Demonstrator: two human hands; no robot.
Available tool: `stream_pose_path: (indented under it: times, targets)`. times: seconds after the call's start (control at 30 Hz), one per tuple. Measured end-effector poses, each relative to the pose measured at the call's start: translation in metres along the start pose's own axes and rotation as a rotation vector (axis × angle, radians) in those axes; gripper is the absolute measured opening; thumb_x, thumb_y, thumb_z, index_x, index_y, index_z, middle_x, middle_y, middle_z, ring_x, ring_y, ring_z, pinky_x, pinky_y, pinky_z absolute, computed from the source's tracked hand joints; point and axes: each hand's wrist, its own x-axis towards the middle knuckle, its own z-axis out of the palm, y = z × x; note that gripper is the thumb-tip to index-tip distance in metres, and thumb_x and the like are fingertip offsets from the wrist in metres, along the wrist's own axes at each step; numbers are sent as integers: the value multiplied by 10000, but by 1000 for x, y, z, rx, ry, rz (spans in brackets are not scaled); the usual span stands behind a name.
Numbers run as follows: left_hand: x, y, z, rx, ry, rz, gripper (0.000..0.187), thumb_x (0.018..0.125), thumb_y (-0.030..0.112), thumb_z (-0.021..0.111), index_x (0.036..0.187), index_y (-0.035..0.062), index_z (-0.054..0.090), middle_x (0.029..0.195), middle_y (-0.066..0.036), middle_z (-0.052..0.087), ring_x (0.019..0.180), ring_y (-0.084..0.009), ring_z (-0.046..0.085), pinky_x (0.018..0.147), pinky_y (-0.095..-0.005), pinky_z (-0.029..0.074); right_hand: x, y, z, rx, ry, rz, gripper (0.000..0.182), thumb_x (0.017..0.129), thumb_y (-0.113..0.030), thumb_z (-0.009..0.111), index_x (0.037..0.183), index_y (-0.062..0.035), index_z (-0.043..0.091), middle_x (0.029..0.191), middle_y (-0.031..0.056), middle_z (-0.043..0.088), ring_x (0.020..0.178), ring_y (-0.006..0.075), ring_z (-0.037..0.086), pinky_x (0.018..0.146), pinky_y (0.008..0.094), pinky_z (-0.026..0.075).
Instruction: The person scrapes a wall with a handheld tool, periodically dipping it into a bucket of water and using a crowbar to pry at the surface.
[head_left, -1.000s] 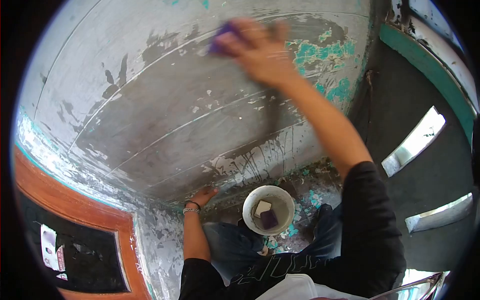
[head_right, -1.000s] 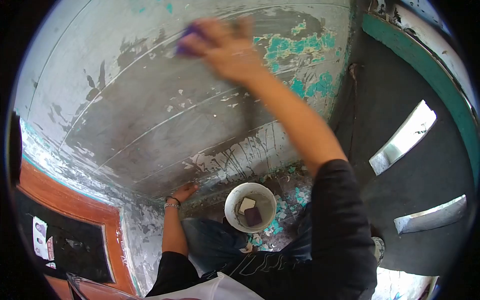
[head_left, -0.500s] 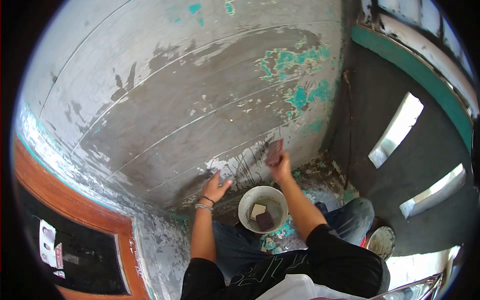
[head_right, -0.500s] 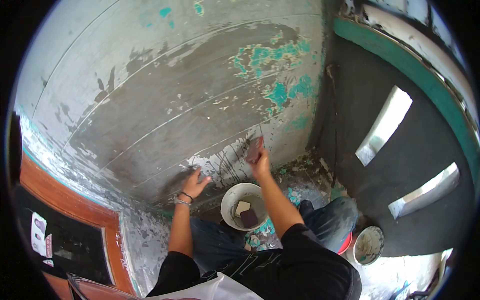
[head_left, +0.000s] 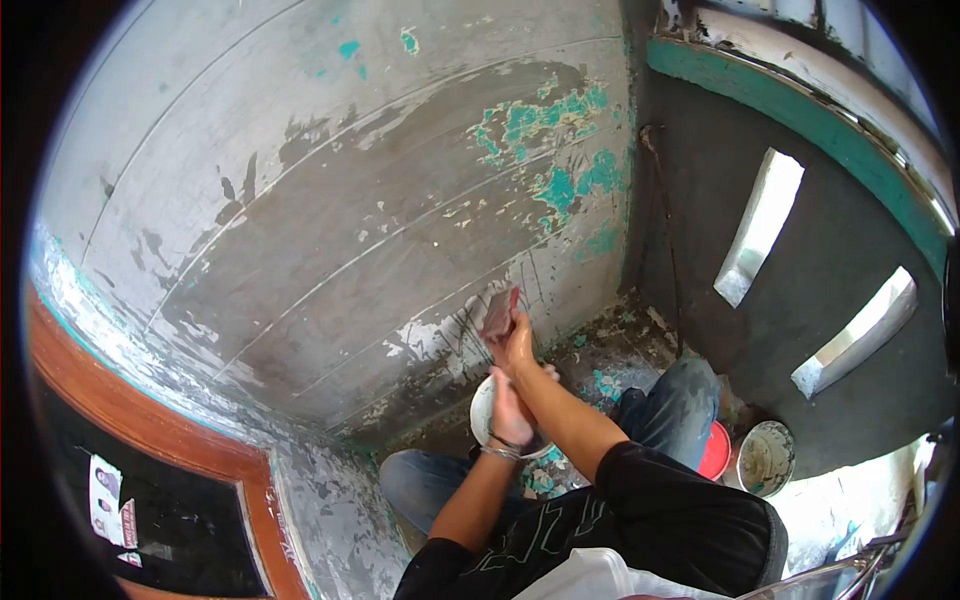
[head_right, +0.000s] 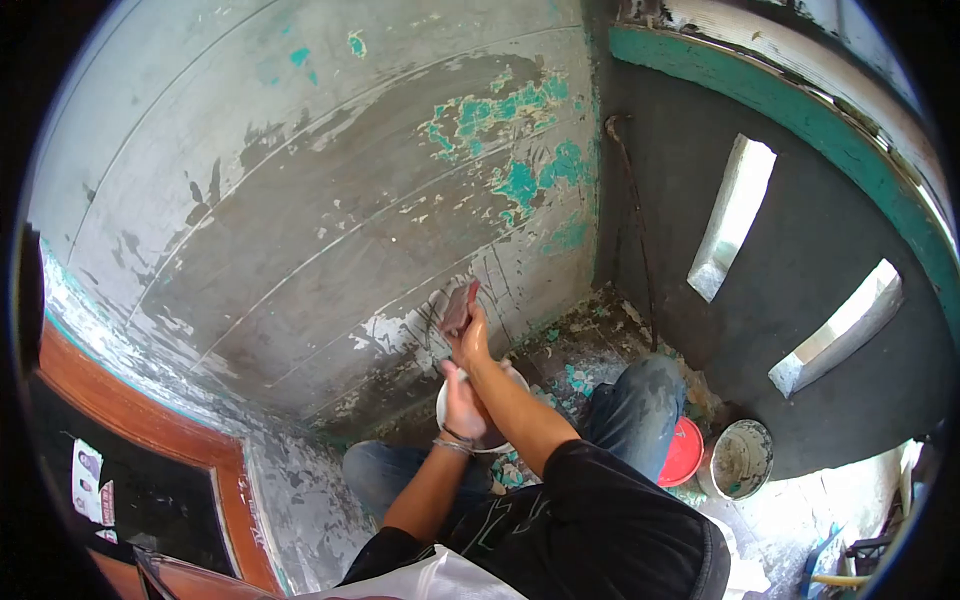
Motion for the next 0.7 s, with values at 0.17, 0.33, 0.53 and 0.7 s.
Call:
stream_pose_path:
  times: [0.17, 0.33, 0.53, 0.7]
  targets:
    - [20, 64, -74, -210, 132, 46, 786, 815, 732, 509, 1245, 75, 529, 1066, -103, 635, 1015, -233, 597, 880, -384, 464, -29, -3, -30, -67, -150, 169, 546, 846, -390, 513, 1273, -50, 497, 1241, 155, 538, 1112, 309, 519, 926, 512, 441]
    - [5, 156, -61, 789, 397, 261, 394, 916, 393, 618, 1130, 63, 623, 1094, -36, 636, 959, -115, 588, 757, -263, 447, -18, -10, -106, -838, -220, 607, 524, 860, -355, 479, 1264, -24, 521, 1117, 181, 598, 1075, 289, 564, 903, 410, 476]
    - [33, 132, -128, 1653, 161, 447, 442, 792, 49, 542, 1227, 101, 596, 1205, -202, 609, 1131, -336, 584, 922, -404, 487, -23, 37, -174, -2354, -601, 116, 512, 892, -388, 494, 1322, -111, 499, 1219, 243, 550, 1226, 344, 507, 957, 489, 444]
    - [39, 110, -66, 1899, -206, -49, 544, 856, 280, 591, 1357, 95, 483, 1271, -189, 574, 1141, -372, 559, 963, -437, 450, -43, 51, -196, -2517, -365, 304, 595, 924, -352, 466, 1469, -164, 317, 1506, 179, 260, 1354, 432, 316, 1042, 606, 326]
